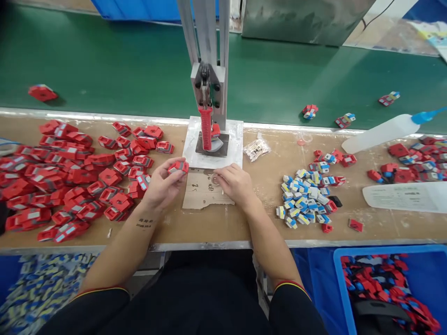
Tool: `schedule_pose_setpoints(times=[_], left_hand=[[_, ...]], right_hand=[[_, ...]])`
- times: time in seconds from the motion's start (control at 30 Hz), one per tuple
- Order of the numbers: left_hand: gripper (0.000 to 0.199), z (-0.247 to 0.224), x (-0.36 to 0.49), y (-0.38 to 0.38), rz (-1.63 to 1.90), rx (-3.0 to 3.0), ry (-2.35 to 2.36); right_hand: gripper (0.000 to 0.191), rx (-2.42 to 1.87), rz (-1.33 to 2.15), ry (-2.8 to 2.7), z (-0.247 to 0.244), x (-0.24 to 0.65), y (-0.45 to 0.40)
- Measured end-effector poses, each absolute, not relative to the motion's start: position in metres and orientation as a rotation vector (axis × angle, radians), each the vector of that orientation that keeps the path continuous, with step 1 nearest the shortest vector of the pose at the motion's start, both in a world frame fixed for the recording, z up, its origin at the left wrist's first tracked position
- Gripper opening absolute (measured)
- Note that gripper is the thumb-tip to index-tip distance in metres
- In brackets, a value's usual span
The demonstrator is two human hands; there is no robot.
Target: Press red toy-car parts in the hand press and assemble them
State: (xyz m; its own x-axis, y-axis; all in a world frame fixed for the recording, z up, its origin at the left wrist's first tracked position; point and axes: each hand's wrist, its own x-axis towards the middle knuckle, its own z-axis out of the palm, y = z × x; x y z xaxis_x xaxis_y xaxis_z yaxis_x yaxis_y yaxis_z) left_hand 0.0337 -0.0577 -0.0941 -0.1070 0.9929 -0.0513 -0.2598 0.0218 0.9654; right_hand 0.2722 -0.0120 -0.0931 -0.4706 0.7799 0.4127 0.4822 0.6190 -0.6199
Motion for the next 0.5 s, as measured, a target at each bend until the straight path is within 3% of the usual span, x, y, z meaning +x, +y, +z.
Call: schedule_pose_setpoints(times=[0.3,0.5], left_hand=[[0.046,-0.086,0.045,-0.067,1.454,1.320,1.217],[0.035,-0.090,0.065,-0.076,1.471,1.444,1.135]], right_hand=[[0.011,-1.004,0.798,-1.857,-0.060,0.293,-0.020],[0.026,-0.887,0.937,-1.407,-0.051,0.282,-0.034]])
